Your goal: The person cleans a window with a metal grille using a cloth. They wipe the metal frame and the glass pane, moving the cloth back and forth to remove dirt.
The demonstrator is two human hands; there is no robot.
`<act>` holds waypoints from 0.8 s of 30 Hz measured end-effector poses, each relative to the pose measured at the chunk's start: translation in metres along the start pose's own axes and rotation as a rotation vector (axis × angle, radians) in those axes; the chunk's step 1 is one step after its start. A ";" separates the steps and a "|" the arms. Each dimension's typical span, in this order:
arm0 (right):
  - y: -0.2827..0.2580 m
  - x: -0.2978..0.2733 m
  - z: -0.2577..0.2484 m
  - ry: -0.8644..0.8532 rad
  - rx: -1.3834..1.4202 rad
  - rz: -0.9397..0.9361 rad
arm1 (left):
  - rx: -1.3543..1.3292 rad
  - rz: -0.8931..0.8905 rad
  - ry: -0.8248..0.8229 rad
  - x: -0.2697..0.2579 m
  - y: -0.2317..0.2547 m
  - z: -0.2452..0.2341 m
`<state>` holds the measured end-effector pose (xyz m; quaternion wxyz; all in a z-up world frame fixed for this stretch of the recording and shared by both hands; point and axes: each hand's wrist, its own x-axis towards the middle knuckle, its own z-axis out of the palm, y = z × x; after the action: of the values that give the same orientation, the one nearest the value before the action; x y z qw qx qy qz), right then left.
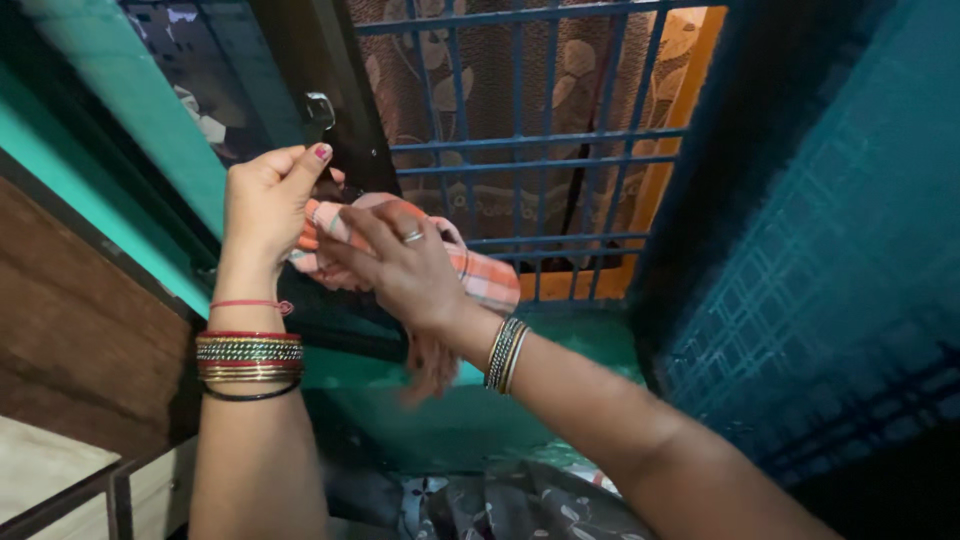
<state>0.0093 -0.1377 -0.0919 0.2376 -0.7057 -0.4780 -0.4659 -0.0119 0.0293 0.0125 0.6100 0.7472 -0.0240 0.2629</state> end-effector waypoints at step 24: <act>-0.039 -0.013 0.078 -0.399 -0.257 -0.046 | 0.011 0.200 0.079 0.003 -0.030 0.011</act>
<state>0.0064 -0.0654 -0.1431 0.0359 -0.7971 -0.4682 -0.3796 0.0055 0.0275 -0.0141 0.5771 0.7334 -0.0730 0.3516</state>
